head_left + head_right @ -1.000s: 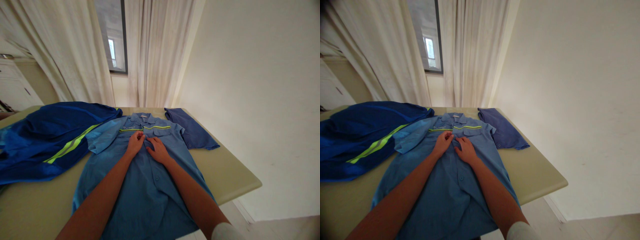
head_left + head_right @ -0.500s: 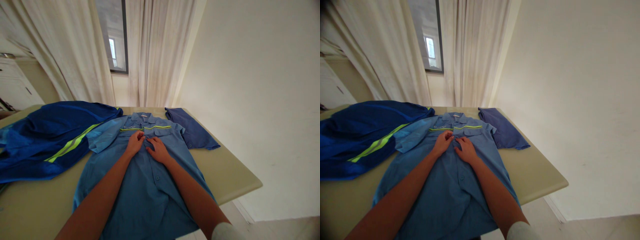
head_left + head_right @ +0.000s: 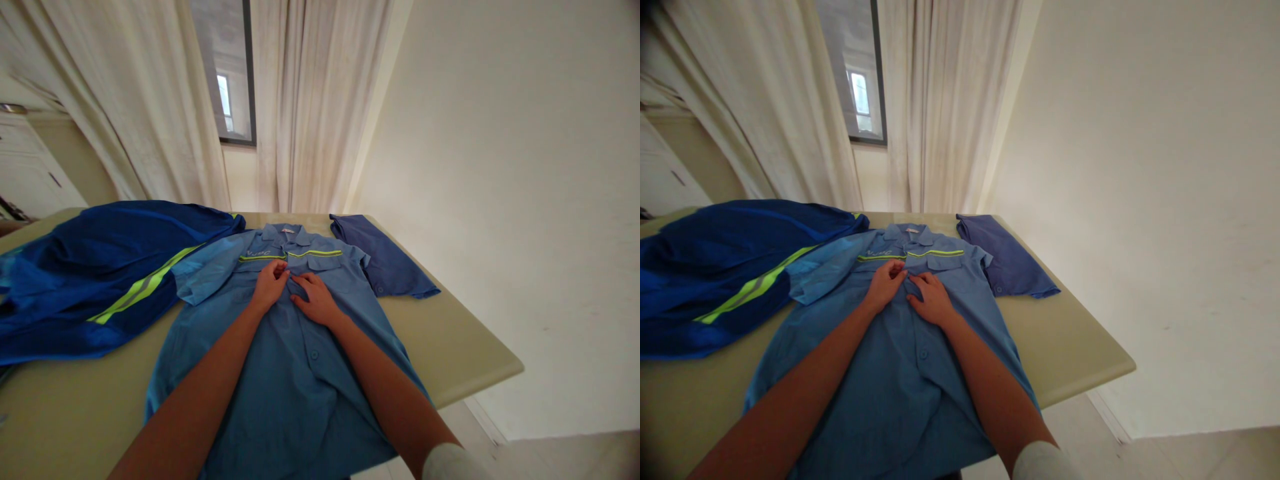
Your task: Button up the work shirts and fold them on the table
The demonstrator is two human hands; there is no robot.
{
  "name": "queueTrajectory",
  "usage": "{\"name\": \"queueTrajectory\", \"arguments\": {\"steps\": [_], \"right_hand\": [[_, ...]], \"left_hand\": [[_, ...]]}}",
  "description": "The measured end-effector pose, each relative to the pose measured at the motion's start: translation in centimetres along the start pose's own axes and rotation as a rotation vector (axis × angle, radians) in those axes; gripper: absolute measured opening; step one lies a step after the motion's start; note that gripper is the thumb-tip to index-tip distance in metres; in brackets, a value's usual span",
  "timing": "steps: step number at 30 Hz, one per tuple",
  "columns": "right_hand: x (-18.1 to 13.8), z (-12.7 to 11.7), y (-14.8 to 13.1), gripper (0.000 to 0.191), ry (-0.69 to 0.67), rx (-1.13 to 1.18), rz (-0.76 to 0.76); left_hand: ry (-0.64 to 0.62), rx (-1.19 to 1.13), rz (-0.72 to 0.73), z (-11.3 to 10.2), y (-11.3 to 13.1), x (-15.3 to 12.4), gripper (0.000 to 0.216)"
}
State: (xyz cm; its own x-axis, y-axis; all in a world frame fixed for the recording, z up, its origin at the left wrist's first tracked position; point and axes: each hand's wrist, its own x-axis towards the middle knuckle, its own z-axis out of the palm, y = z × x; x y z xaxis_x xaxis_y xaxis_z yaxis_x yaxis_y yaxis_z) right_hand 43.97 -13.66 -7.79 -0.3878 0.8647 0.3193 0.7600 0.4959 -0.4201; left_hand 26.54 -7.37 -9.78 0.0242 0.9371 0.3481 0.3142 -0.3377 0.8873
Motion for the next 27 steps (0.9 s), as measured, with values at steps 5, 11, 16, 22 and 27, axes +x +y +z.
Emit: {"name": "queueTrajectory", "arguments": {"steps": [5, 11, 16, 22, 27], "right_hand": [[-0.1, -0.2, -0.1, 0.055, -0.032, -0.014, -0.003], [0.0, 0.1, 0.1, 0.056, -0.037, -0.037, -0.018], [0.1, 0.4, 0.1, 0.047, -0.018, -0.038, 0.01], [0.1, 0.3, 0.0, 0.048, -0.028, -0.057, 0.009], [0.0, 0.3, 0.0, 0.049, -0.021, -0.059, 0.022]], "left_hand": [[-0.007, 0.093, 0.008, 0.1, 0.5, -0.2, 0.016], [-0.078, 0.248, 0.084, 0.2, 0.7, -0.4, 0.022], [-0.076, 0.326, 0.072, 0.4, 1.0, -0.6, 0.029], [0.018, 0.44, 0.095, 0.8, 0.6, -0.8, 0.021], [0.026, 0.427, 0.112, 1.2, 0.3, -1.0, 0.017]]}}
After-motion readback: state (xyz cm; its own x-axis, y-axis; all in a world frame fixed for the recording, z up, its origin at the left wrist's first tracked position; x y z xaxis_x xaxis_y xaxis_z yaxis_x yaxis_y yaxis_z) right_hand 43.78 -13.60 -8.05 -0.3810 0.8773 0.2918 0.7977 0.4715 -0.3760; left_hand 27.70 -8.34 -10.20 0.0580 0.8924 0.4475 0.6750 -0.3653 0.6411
